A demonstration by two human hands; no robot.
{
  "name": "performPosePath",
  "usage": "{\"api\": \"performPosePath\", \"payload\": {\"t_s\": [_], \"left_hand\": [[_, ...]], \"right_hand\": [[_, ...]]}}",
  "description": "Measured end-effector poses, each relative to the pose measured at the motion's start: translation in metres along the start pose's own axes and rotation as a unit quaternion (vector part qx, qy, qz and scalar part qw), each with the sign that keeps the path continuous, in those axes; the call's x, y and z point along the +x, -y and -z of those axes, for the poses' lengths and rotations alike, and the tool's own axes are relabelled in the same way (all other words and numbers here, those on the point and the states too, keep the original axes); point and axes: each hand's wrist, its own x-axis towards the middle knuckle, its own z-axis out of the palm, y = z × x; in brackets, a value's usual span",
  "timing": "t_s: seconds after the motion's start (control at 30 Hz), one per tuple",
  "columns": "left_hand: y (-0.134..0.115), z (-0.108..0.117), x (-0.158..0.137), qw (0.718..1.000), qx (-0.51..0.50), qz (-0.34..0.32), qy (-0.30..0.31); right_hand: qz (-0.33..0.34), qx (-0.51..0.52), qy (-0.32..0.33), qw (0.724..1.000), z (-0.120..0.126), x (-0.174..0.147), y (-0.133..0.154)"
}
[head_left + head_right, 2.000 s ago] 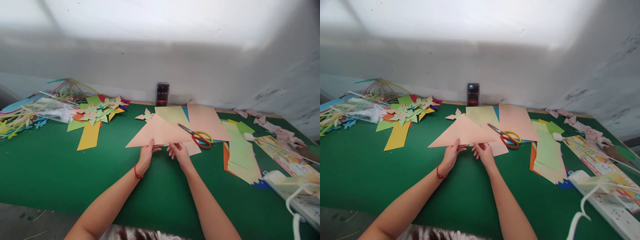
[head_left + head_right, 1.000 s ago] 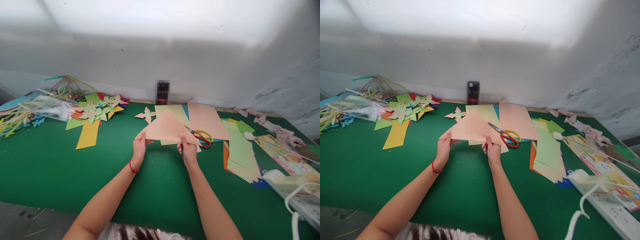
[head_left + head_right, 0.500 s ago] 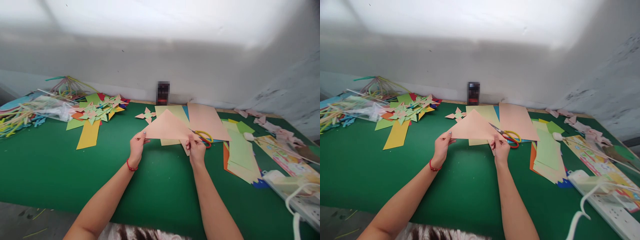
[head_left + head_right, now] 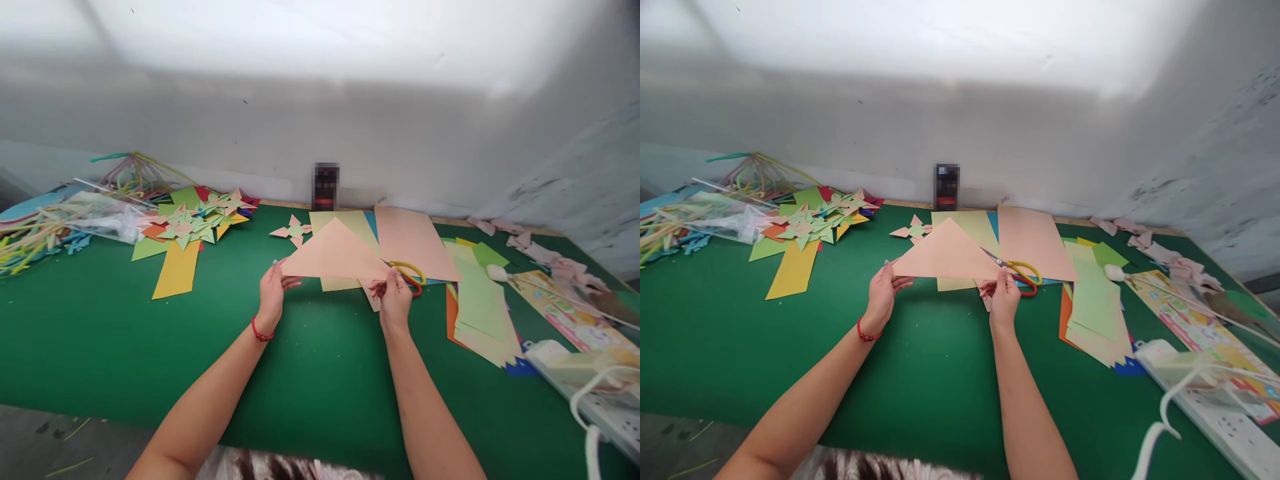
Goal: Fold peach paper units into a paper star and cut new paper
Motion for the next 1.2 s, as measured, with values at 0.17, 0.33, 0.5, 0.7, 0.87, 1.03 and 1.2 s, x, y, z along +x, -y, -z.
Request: {"api": "performPosePath", "payload": {"t_s": [0.17,0.33,0.5,0.7,0.87,1.03,1.2], "left_hand": [[0.001,0.000,0.002,0.999,-0.033,0.037,0.008],[-0.007,0.008,0.008,0.994,-0.030,0.074,0.075],[-0.008,0.015,0.013,0.978,0.097,0.110,0.148],[-0.003,0.013,0.010,0.948,0.147,0.154,0.237],[-0.001,0.009,0.006,0.941,0.157,0.134,0.268],[0.004,0.001,-0.006,0.931,0.156,0.123,0.308],[0.011,-0.007,-0.018,0.909,0.178,0.134,0.352]], "right_hand": [[0.008,0.001,-0.007,1.000,0.003,0.001,0.001],[0.011,-0.028,-0.007,1.000,0.012,0.009,0.004],[0.012,-0.060,0.005,0.998,0.024,0.020,0.006],[0.021,-0.077,-0.010,0.997,0.028,0.022,0.007],[0.006,-0.069,-0.007,0.998,0.022,0.017,0.009],[-0.065,-0.135,0.107,0.983,0.017,0.013,0.001],[-0.112,-0.167,0.139,0.970,0.020,0.012,-0.005]]}}
